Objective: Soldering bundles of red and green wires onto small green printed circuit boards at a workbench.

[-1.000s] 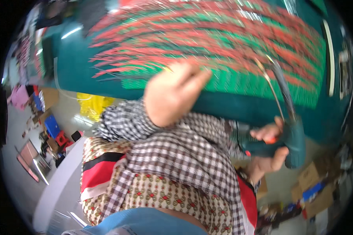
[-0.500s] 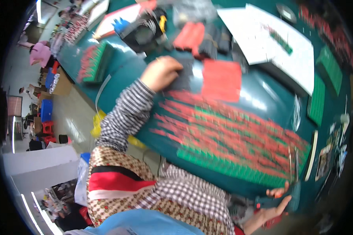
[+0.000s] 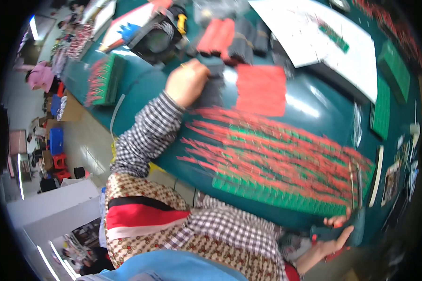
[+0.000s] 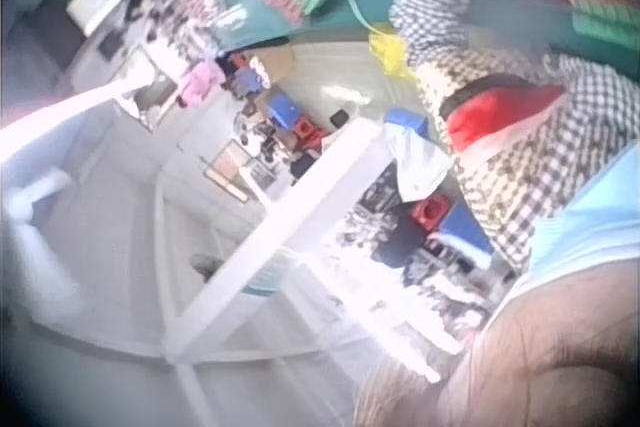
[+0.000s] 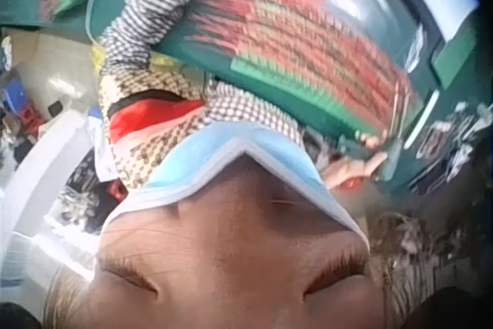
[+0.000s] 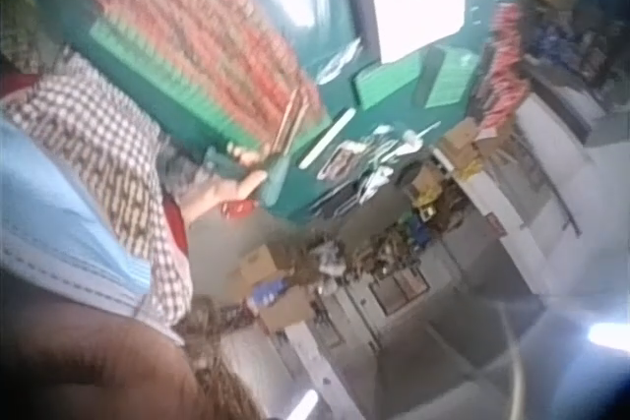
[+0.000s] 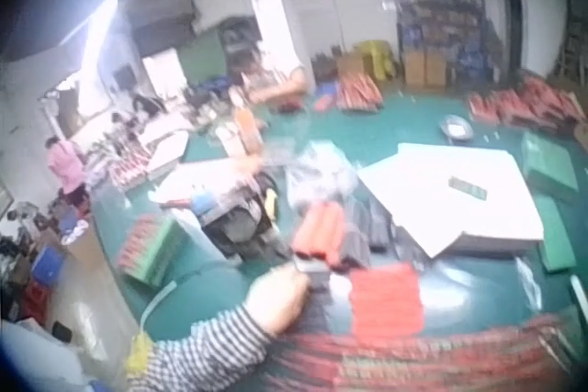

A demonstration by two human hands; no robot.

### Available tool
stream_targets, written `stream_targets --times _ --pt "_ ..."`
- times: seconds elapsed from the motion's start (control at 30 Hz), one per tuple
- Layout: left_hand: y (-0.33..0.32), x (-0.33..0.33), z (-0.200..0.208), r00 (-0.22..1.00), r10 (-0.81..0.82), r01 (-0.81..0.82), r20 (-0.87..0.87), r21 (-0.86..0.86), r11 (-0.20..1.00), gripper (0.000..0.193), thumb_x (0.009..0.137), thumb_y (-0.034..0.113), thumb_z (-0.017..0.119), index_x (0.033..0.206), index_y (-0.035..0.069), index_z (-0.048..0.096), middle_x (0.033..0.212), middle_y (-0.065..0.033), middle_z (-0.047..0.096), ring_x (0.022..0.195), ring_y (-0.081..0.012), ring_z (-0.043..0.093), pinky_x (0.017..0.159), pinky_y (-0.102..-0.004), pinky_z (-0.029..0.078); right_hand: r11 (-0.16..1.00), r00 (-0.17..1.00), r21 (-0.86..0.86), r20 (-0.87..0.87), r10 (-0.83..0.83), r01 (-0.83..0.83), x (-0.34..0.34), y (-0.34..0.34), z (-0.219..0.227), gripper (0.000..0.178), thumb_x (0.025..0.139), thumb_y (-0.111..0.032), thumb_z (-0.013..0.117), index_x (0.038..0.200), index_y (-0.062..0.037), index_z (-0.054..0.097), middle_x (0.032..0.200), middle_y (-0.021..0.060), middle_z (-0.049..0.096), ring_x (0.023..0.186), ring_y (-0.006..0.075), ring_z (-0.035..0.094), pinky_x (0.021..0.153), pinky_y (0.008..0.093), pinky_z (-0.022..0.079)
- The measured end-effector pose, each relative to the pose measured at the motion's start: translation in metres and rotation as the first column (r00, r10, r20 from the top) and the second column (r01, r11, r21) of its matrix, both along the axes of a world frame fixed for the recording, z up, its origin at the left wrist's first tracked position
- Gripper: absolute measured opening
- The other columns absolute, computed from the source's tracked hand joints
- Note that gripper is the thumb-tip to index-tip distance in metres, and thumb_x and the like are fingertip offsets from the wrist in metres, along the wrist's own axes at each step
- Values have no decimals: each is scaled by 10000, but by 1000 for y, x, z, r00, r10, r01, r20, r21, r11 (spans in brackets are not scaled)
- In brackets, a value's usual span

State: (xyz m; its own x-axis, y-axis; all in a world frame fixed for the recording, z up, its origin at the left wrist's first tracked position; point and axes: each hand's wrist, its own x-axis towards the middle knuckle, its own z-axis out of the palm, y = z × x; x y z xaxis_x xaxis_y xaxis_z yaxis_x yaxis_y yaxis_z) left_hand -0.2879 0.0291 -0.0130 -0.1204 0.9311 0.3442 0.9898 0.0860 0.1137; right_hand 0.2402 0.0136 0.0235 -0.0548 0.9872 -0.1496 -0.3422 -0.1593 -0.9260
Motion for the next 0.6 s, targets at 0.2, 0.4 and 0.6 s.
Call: stream_targets --times 0.2,0.4,0.6 --pt "-8 4 11 977 63 -65 -205 -7 998 94 798 74 571 890 91 572 792 -85 584 764 -283 597 644 -375 488 999 989 43 142 -29 23 7 0 -7 581 969 -433 375 1310 36 393 827 39 472 718 144 468 663 326 456" --pt "8 41 61 876 -330 325 -352 -76 943 243 729 41 563 953 123 610 816 -73 588 672 -267 612 550 -348 495 1000 999 6 -52 2 -2 24 -11 -19 683 933 -513 402 1332 42 377 864 53 496 775 174 483 680 359 464" --pt "68 156 77 706 -625 575 -332 -247 780 113 729 50 563 828 54 617 803 -93 574 709 -250 605 610 -353 508 995 999 94 -32 25 -22 13 -14 -21 725 915 -539 430 1278 87 395 828 72 514 753 184 547 666 350 536"
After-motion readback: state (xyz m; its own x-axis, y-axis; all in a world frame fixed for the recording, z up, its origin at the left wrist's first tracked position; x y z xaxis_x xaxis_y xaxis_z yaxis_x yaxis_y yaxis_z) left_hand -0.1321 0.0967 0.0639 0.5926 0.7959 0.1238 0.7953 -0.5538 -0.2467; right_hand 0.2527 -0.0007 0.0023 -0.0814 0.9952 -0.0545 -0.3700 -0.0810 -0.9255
